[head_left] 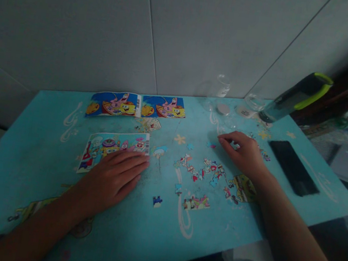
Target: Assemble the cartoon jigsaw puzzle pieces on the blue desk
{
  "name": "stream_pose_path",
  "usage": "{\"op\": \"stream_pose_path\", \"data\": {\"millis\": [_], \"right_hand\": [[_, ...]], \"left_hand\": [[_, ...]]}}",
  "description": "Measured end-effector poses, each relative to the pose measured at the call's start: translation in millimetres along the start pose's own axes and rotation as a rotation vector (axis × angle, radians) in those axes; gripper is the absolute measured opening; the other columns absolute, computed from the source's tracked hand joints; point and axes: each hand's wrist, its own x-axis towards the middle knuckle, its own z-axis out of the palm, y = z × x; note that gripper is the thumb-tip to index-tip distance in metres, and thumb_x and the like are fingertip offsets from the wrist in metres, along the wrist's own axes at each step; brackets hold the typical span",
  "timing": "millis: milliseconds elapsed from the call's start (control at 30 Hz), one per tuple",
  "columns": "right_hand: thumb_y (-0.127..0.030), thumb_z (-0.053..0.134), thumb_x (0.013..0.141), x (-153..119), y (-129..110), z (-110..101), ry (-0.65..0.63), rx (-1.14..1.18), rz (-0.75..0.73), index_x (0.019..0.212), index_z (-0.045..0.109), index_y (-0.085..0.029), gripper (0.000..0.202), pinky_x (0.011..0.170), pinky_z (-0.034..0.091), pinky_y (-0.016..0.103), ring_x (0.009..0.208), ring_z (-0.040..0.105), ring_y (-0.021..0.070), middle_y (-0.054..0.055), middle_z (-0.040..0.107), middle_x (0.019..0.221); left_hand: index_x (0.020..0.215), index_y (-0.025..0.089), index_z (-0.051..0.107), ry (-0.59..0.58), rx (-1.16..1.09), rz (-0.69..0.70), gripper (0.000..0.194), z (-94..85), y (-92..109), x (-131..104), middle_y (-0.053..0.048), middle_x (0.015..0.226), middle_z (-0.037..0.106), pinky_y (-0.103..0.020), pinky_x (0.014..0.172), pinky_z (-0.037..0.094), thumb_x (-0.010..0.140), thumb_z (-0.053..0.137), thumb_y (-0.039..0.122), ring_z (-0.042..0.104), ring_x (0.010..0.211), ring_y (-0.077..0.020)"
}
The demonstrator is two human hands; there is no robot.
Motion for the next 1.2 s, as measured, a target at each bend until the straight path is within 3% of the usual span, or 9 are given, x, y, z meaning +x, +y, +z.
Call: {"op": "stream_pose_path", "data": {"millis": [567,1200], "right_hand": [[-0.033,0.059,0.096,0.9,1.3,1.2,-0.019,0.000,0.008,0.101,0.075,-0.021,0.021,0.070,0.052,0.036,0.083,0.070,0.0216,0.007,0.076,0.096],[-0.034,0.058,0.096,1.5,8.1,6.9,-0.043,0.022,-0.012,0.099,0.076,-0.023,0.022,0.078,0.053,0.040,0.085,0.070,0.0225,0.007,0.077,0.098]], "left_hand": [[0.138,0.018,0.060,-0.012,0.049,0.031,0.041,0.9,-2.6,-0.9,-0.007,0.143,0.060,-0.052,0.115,0.042,0.097,0.056,0.022,0.052,0.133,-0.0269],[0.142,0.022,0.058,0.000,0.031,0.024,0.045,3.5,-4.4,-2.4,-0.006,0.145,0.059,-0.051,0.117,0.040,0.097,0.057,0.024,0.054,0.133,-0.0272]]}}
